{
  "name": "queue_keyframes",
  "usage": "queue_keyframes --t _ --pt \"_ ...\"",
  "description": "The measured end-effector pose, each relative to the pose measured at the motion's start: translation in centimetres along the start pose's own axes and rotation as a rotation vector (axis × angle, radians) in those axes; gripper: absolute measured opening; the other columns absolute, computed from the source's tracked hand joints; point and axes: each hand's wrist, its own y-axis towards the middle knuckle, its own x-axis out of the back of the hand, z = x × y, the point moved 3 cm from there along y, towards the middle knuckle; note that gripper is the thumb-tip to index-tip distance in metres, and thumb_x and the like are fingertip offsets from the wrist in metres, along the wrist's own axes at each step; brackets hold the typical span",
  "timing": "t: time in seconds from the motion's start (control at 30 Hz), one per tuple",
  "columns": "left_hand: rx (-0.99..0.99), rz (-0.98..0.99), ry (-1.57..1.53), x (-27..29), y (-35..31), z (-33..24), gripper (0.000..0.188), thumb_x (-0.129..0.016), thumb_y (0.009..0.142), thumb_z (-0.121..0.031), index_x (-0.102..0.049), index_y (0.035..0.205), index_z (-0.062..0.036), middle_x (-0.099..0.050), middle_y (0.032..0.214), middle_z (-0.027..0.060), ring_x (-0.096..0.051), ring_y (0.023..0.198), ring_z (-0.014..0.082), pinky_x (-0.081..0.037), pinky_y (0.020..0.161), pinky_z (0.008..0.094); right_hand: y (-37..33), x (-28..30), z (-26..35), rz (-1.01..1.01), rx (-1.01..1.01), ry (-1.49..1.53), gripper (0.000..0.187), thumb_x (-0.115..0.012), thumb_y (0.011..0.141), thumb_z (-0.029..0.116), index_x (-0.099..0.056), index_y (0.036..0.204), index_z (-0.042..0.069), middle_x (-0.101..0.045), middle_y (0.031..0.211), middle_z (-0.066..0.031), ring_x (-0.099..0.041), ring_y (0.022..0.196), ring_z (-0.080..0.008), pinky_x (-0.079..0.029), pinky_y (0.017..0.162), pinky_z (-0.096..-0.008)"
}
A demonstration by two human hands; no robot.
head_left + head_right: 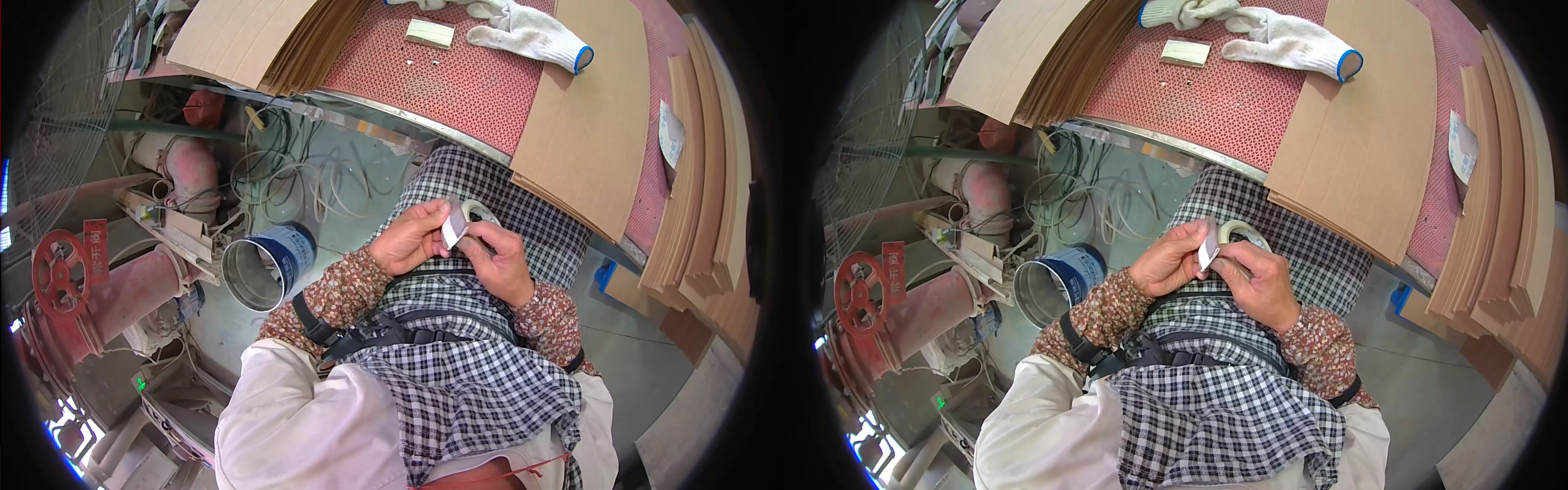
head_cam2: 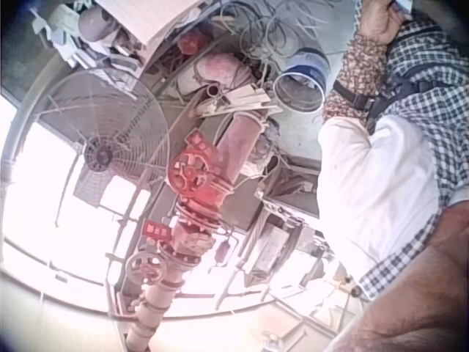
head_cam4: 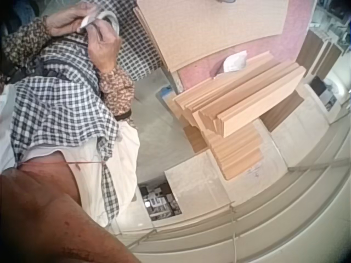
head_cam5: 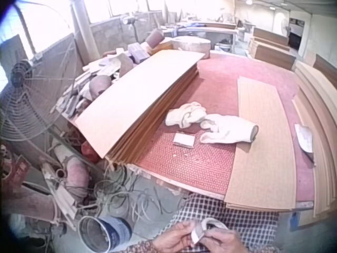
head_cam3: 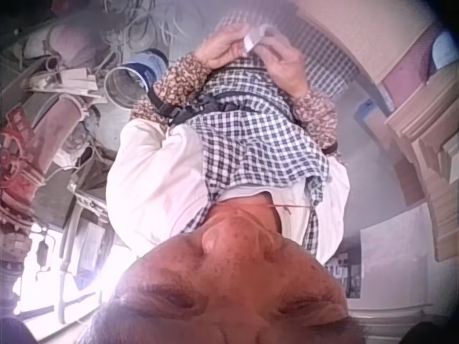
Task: The recorder is applying white tape to the edges of a small rectangular wooden block.
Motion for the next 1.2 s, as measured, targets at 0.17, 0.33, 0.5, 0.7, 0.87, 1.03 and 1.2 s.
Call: queue_keyframes --t 0.17,0.33,0.5,0.7,0.87,1.03,1.2 --pt "-0.057 -0.105 0.196 -0.8 -0.4 -0.1 0.026 -0.050 0.108 -0.024 -0.055 0.121 -0.0024 -0.067 0.101 0.0082 -0.068 0.074 0.0134 -0.060 0.061 0.0246 0.0 -0.2 0.0 0.005 -0.073 0.079 0.013 -0.070 0.095 0.014 -0.071 0.101 0.002 -0.073 0.085 -0.0112 -0.074 0.077 -0.0215 -0.055 0.066 -0.0308" --pt "-0.212 -0.238 0.823 -1.5 -1.2 -1.2 0.035 -0.049 0.108 -0.022 -0.058 0.132 0.0007 -0.066 0.110 0.0113 -0.068 0.081 0.0146 -0.058 0.061 0.0245 0.2 -1.3 -1.5 -0.052 -0.098 0.114 0.018 -0.069 0.096 0.019 -0.069 0.102 0.002 -0.072 0.079 -0.0115 -0.071 0.069 -0.0189 -0.052 0.061 -0.0315" --pt "-0.312 -0.227 0.788 -2.1 -2.9 -1.9 0.036 -0.057 0.105 -0.023 -0.065 0.130 0.0016 -0.070 0.110 0.0127 -0.069 0.081 0.0166 -0.057 0.062 0.0264 1.4 -0.9 -2.1 0.013 -0.256 0.104 0.020 -0.067 0.097 0.022 -0.069 0.102 0.002 -0.070 0.076 -0.0129 -0.068 0.065 -0.0215 -0.050 0.059 -0.0335" --pt "-0.443 -0.416 1.162 -2.7 -3.1 -2.0 0.030 -0.067 0.100 -0.017 -0.069 0.120 0.0043 -0.071 0.085 0.0016 -0.058 0.068 0.0050 -0.047 0.059 0.0222 2.4 -1.2 -0.9 -0.009 -0.211 -0.009 0.020 -0.065 0.097 0.022 -0.069 0.102 0.002 -0.070 0.078 -0.0154 -0.069 0.065 -0.0248 -0.050 0.059 -0.0347" --pt "-0.477 -0.561 1.261 -3.5 -3.2 -2.6 0.020 -0.065 0.098 -0.014 -0.072 0.107 0.0025 -0.071 0.080 0.0193 -0.066 0.064 0.0174 -0.050 0.059 0.0317 2.4 -1.2 0.0 0.090 -0.284 0.054 0.021 -0.067 0.095 0.018 -0.065 0.107 0.001 -0.069 0.081 -0.0172 -0.068 0.067 -0.0284 -0.051 0.060 -0.0371" --pt "-0.651 -0.577 1.319 -3.8 -3.2 -2.2 0.016 -0.063 0.099 -0.011 -0.072 0.103 0.0018 -0.070 0.079 0.0178 -0.066 0.062 0.0190 -0.050 0.059 0.0326 2.0 -0.9 0.1 0.046 -0.207 -0.002 0.023 -0.066 0.095 0.016 -0.062 0.113 0.002 -0.069 0.083 -0.0184 -0.069 0.070 -0.0312 -0.052 0.061 -0.0390" --pt "-0.627 -0.617 1.142 -3.1 -3.3 -1.5 0.019 -0.061 0.101 -0.014 -0.072 0.105 0.0019 -0.073 0.079 0.0129 -0.068 0.063 0.0152 -0.052 0.058 0.0302 1.4 -0.6 0.8 -0.027 -0.164 -0.160 0.024 -0.066 0.096 0.020 -0.062 0.114 0.005 -0.071 0.088 -0.0208 -0.071 0.074 -0.0366 -0.054 0.062 -0.0432"
